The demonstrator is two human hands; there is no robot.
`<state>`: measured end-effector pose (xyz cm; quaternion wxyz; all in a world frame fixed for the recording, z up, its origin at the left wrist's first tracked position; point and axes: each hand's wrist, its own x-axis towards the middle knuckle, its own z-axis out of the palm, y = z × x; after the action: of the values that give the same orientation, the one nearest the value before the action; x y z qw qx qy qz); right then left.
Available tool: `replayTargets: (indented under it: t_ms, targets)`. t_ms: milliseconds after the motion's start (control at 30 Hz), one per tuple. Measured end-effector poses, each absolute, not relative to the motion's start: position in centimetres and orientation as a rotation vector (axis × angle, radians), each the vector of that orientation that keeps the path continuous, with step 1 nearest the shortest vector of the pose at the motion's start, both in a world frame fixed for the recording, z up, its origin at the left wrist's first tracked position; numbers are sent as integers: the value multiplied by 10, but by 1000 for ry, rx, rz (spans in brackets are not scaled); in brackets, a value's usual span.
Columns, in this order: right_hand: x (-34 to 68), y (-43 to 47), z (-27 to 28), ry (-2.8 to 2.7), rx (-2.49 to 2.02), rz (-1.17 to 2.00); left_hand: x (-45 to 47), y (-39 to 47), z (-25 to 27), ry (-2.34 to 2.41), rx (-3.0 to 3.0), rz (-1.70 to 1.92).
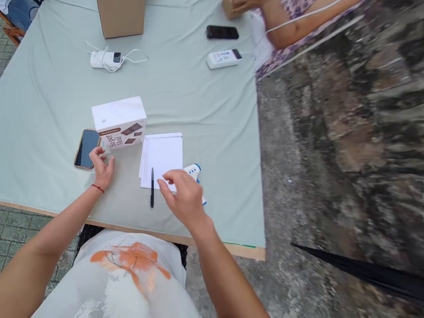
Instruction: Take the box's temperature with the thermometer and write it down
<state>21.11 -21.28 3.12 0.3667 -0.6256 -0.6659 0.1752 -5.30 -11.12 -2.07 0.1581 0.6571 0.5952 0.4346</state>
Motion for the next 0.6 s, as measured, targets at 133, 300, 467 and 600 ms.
replayTargets:
  t_ms: [133,300,467,600]
  targets:
    - [190,-204,1,-1876,-1741,447,-36,-140,-13,1334,2345,990]
    - [177,-192,-20,-1851,-1773,547,-17,-132,-6,1153,2608,544]
    - [189,-201,-31,-1502,-1472,783,-10,-132,-4,1195,2580,420]
    - [182,-217,-42,-1292,-1525,775,-9,-135,-1,1207,2607,406]
